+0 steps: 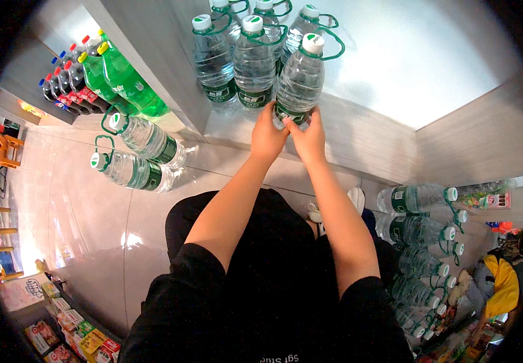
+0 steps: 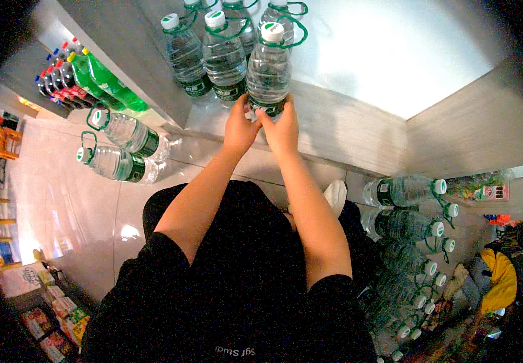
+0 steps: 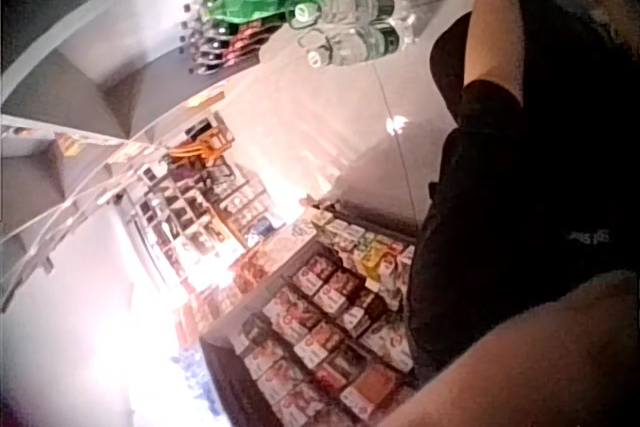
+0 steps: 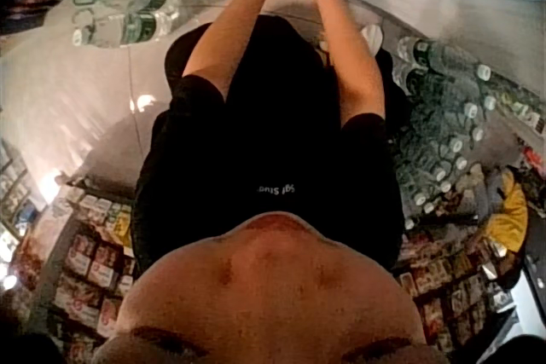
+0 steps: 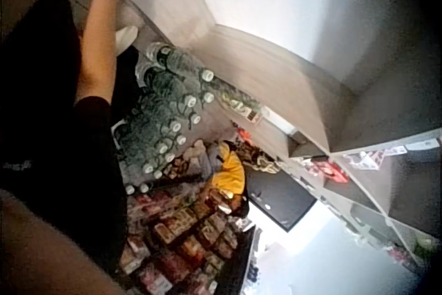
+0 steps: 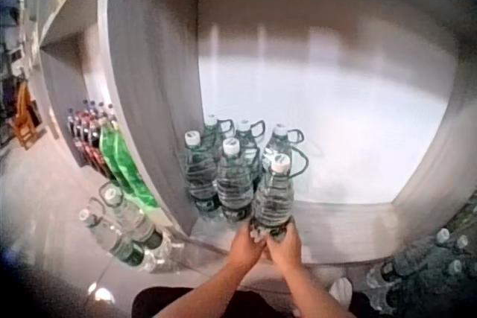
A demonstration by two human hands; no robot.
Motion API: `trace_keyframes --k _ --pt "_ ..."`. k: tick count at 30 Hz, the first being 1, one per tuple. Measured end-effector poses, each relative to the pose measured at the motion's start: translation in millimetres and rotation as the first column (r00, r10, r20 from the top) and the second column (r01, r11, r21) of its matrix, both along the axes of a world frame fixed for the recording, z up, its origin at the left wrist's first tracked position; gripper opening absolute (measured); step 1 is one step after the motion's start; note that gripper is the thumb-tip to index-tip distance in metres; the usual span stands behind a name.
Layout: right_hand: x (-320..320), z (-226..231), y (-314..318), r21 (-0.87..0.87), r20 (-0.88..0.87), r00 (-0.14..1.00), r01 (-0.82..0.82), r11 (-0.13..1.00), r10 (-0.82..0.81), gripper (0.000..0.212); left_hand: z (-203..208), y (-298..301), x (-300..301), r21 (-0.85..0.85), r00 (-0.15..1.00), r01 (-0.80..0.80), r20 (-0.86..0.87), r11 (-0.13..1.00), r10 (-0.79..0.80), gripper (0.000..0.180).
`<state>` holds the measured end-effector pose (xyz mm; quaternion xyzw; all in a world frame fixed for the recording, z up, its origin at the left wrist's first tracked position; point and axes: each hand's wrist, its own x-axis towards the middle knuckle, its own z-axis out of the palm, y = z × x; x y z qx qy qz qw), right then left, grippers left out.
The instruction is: The person organizes water bottles on a shelf by hand. They pick up individual bottles from a stack on the floor and place them onto a low shelf, arranging them into rows.
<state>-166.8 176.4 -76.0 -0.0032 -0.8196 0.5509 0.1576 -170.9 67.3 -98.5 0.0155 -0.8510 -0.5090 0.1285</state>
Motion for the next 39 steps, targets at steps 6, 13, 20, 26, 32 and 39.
trace_keyframes --k 6,13,20,26,32,39 --pt "-18 -5 1 -0.009 -0.06 0.998 -0.027 1.0 0.027 0.07 8 6 -5 -0.03 0.991 -0.129 0.024 0.991 0.129 0.059" --pt "-33 -10 2 0.011 -0.059 0.998 -0.036 0.999 0.037 0.069 9 8 -9 0.075 0.979 -0.187 0.096 0.979 0.18 0.05" --pt "-34 -7 2 -0.03 -0.123 0.99 -0.079 0.996 0.074 0.065 10 9 -8 0.078 0.979 -0.177 0.117 0.981 0.168 0.046" --pt "-37 13 16 0.016 -0.097 0.994 -0.038 0.999 0.039 0.082 -6 5 -12 0.135 0.99 -0.143 0.017 0.98 0.142 0.047" --pt "-38 125 30 0.201 -0.345 0.936 0.004 0.98 0.067 0.082 -6 7 -8 0.181 0.994 -0.111 0.01 0.977 0.111 0.049" --pt "-32 162 35 0.738 -0.458 0.878 0.288 0.61 0.14 0.047 -9 5 -6 0.178 0.998 -0.062 0.036 0.982 0.056 0.057"
